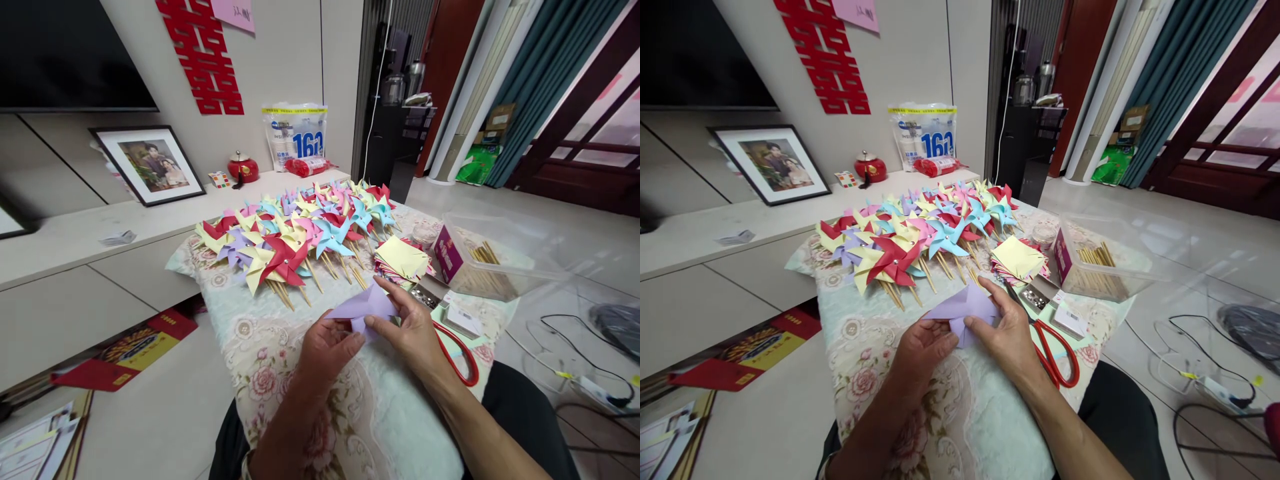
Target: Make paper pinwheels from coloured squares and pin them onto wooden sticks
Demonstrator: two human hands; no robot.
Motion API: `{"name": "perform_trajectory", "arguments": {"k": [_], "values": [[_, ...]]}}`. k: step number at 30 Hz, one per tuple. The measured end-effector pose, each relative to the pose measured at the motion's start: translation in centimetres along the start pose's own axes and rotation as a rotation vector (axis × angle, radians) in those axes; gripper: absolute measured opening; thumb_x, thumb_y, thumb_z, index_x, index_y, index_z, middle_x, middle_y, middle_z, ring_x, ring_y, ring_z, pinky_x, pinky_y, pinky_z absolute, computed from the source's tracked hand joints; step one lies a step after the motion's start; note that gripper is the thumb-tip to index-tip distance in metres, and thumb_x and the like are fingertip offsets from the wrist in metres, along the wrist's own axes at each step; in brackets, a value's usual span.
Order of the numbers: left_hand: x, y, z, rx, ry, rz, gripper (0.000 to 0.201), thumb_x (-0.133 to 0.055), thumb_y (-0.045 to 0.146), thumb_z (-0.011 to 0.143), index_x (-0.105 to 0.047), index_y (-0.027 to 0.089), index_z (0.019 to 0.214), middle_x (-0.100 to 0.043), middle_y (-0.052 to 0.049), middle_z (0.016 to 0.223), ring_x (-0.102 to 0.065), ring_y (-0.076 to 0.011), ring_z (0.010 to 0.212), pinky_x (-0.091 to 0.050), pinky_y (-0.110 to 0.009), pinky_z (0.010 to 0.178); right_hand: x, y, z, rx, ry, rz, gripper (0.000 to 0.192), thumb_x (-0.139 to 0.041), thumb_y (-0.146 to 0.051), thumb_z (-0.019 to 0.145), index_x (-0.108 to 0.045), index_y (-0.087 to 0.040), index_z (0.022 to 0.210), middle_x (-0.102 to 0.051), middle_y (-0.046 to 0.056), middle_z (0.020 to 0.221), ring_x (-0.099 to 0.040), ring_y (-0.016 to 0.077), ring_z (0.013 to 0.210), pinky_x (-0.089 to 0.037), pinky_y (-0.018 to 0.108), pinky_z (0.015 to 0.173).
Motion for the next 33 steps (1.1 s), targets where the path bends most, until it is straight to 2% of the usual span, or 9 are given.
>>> {"name": "perform_trajectory", "arguments": {"k": [3,6,10,13,18,22,27,30,33], "values": [[-0.6,0.1,0.0,0.001,-0.023,-0.012,0.041,-0.086,0.027,0.063,-0.076,0.016,0.102,-0.079,-0.008,0.094,-0.072,-0.0258,0.092,-0.054,-0.039,0.089,-0.3,0.5,-0.1,-0.041,-0.005,0.076,0.067,-0.079,-0.03,0.069,-0.06,-0.021,0.132,-0.069,0.01,0.13,-0.067,0.03,0.111,-0.052,0.045,0.095],[-0.1,-0.3,0.1,0.013,0.017,0.0,0.038,-0.085,0.027,0.063,-0.078,0.016,0.099,-0.079,-0.007,0.093,-0.072,-0.0252,0.092,-0.052,-0.038,0.092,-0.8,0.4,-0.4,-0.041,-0.01,0.079,0.064,-0.079,-0.03,0.069,-0.061,-0.021,0.13,-0.07,0.01,0.127,-0.066,0.03,0.112,-0.052,0.045,0.096],[1.8,-1.3,0.1,0.072,0.121,0.112,0.019,-0.083,0.029,0.065,-0.077,0.015,0.076,-0.077,-0.004,0.074,-0.069,-0.0186,0.07,-0.053,-0.029,0.073,-1.3,0.5,-0.7,-0.046,-0.018,0.043,0.061,-0.079,-0.031,0.068,-0.064,-0.02,0.126,-0.07,0.011,0.125,-0.066,0.0308,0.111,-0.051,0.046,0.096],[2.7,-1.7,0.1,0.108,0.17,0.159,0.019,-0.082,0.031,0.064,-0.074,0.013,0.068,-0.073,-0.003,0.063,-0.063,-0.0154,0.057,-0.05,-0.026,0.061,-1.5,0.6,-0.6,-0.047,-0.046,0.055,0.06,-0.08,-0.03,0.068,-0.065,-0.021,0.125,-0.07,0.009,0.125,-0.065,0.0297,0.112,-0.05,0.045,0.098],[3.2,-1.5,-0.3,0.13,0.258,0.104,0.017,-0.081,0.027,0.06,-0.072,0.015,0.067,-0.071,-0.001,0.058,-0.063,-0.0158,0.054,-0.05,-0.027,0.059,-2.2,1.5,-0.6,-0.18,-0.198,0.224,0.068,-0.08,-0.032,0.072,-0.057,-0.018,0.135,-0.074,0.006,0.099,-0.07,0.025,0.092,-0.056,0.037,0.078],[3.2,-1.7,-0.3,0.153,0.27,0.107,0.017,-0.081,0.026,0.058,-0.073,0.015,0.068,-0.071,-0.002,0.058,-0.063,-0.0168,0.054,-0.051,-0.028,0.059,-2.1,2.0,-0.6,-0.235,-0.208,0.308,0.072,-0.08,-0.038,0.075,-0.052,-0.019,0.139,-0.072,0.004,0.091,-0.071,0.0221,0.08,-0.056,0.035,0.072],[3.7,-2.0,-0.2,0.156,0.263,0.164,0.018,-0.08,0.028,0.06,-0.069,0.015,0.065,-0.071,-0.001,0.06,-0.061,-0.0153,0.054,-0.049,-0.027,0.057,-3.0,1.6,-1.0,-0.212,-0.267,0.237,0.076,-0.078,-0.037,0.077,-0.047,-0.018,0.144,-0.073,0.01,0.11,-0.071,0.0267,0.096,-0.057,0.041,0.082],[3.8,-2.0,-0.2,0.165,0.267,0.235,0.017,-0.079,0.027,0.061,-0.067,0.016,0.065,-0.071,-0.001,0.06,-0.059,-0.0141,0.054,-0.047,-0.025,0.055,-2.7,0.9,-0.8,-0.122,-0.224,0.074,0.079,-0.08,-0.032,0.073,-0.048,-0.018,0.144,-0.065,0.014,0.133,-0.064,0.0304,0.115,-0.052,0.046,0.097],[3.6,-1.8,-0.4,0.182,0.261,0.29,0.016,-0.078,0.026,0.061,-0.066,0.015,0.064,-0.069,0.0,0.058,-0.057,-0.0127,0.051,-0.045,-0.024,0.053,-2.4,0.6,-0.6,-0.044,-0.184,-0.031,0.076,-0.078,-0.027,0.071,-0.051,-0.018,0.142,-0.056,0.014,0.144,-0.056,0.0315,0.127,-0.043,0.048,0.107]]}}
Point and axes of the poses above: each hand's wrist, its own z-axis towards the middle knuckle, its own x-axis out of the back of the hand, y = z × x, the point moved 10 cm from there along z, towards the middle knuckle
